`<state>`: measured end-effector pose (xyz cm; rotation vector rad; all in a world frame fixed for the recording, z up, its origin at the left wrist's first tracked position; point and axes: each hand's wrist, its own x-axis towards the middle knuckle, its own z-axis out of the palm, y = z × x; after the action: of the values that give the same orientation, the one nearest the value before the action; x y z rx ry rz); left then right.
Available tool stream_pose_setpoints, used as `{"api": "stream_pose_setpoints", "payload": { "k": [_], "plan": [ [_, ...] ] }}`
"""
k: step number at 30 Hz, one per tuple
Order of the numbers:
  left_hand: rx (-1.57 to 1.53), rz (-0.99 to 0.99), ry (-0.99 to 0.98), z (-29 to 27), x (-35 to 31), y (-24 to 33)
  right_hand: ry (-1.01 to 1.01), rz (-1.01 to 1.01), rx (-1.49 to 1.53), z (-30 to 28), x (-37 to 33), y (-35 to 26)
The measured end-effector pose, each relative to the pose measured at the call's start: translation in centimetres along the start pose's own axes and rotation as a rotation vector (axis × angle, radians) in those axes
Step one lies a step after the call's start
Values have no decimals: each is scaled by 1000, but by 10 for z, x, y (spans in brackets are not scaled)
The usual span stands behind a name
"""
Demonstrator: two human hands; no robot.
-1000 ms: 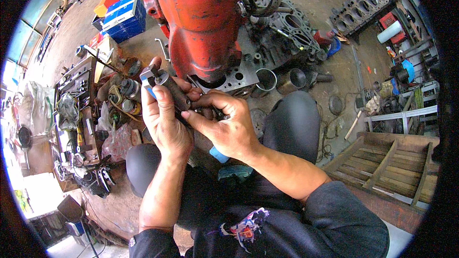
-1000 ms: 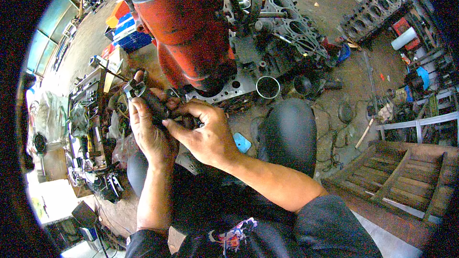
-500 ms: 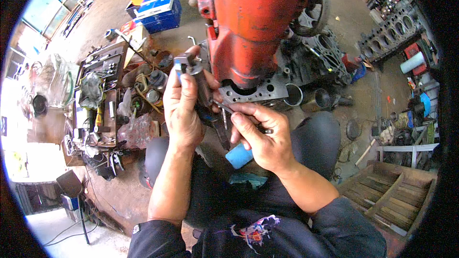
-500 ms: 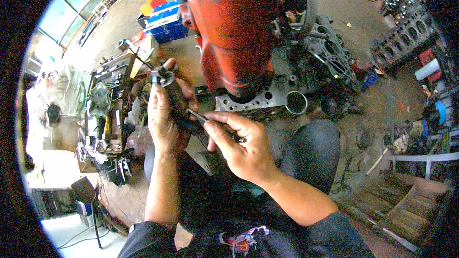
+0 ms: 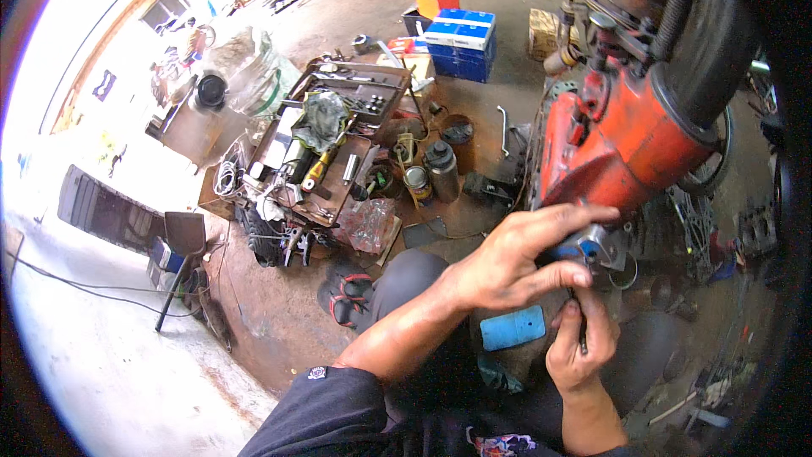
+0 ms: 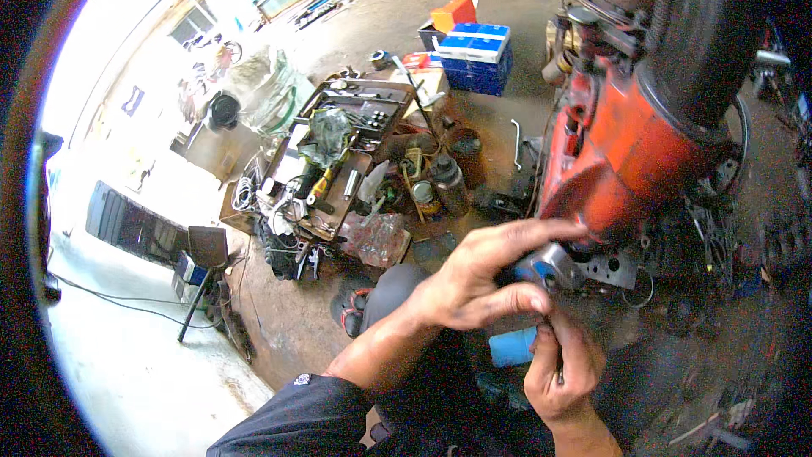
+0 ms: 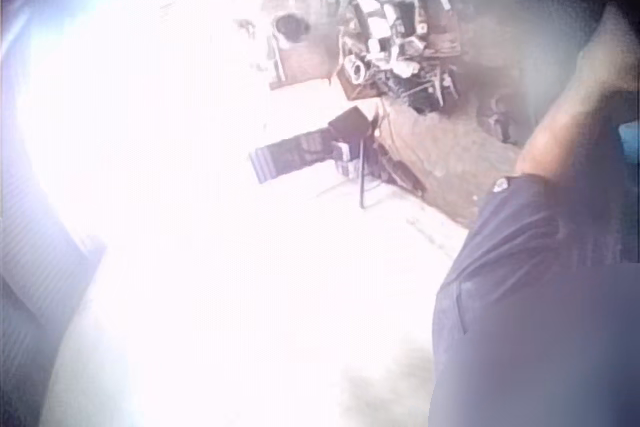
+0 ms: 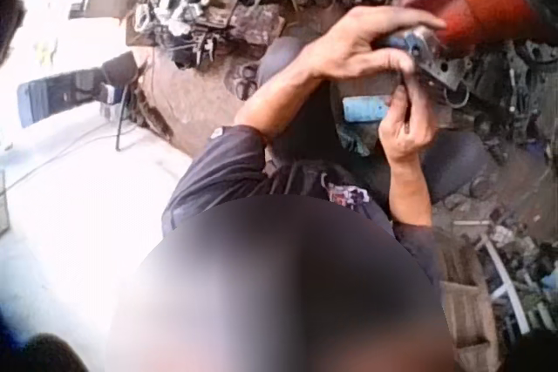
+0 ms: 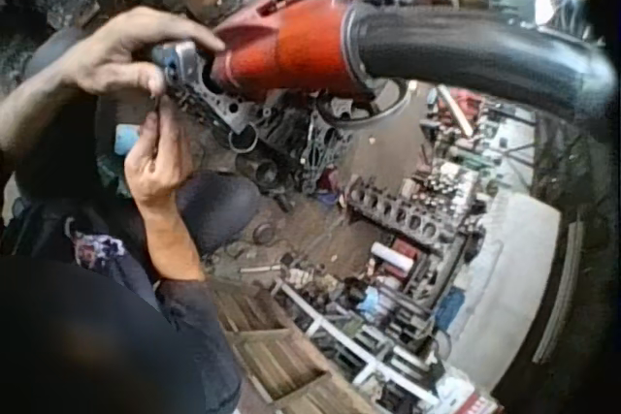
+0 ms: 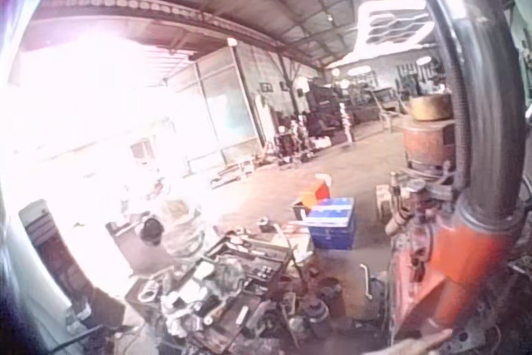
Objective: The person sits on the floor and works on a red engine block. They use a screwdriver to remove a bolt, then use a socket wrench to tighten a bolt on the engine. They also rotate the engine's flywheel by hand.
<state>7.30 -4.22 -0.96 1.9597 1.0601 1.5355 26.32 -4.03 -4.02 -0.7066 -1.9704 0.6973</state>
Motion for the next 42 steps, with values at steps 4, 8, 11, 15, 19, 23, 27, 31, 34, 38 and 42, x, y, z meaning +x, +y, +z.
{"api": "stream_pose_setpoints", "payload": {
  "k": [4,8,11,15,19,23,27,31,34,38,42],
  "plan": [
    [-61,46,9,-2,-2,4,-55,358,389,-5,-4,-8],
    [-43,43,-24,-5,-2,7,-37,797,1238,-6,2,-12],
    [-34,35,-44,-7,-3,8,-59,662,926,-4,3,-15],
    [-41,30,-43,-5,-5,6,-92,841,1215,-7,6,-13],
    [-127,-12,197,8,-6,5,-125,890,1422,-8,11,-12],
    [-676,-272,453,17,-3,2,-5,760,1186,2,8,-13],
    [-932,-274,634,-1,2,-12,-172,628,710,8,3,-3],
    [-1141,-225,730,-15,-1,-20,-324,604,520,11,-4,6],
    [-1194,-192,737,-20,-2,-22,-376,586,498,15,-5,5],
    [-1209,-183,759,-21,-3,-25,-297,624,520,19,-5,-1],
    [-1178,-176,769,-22,-5,-28,-258,623,555,22,-6,-1]
  ]
}}
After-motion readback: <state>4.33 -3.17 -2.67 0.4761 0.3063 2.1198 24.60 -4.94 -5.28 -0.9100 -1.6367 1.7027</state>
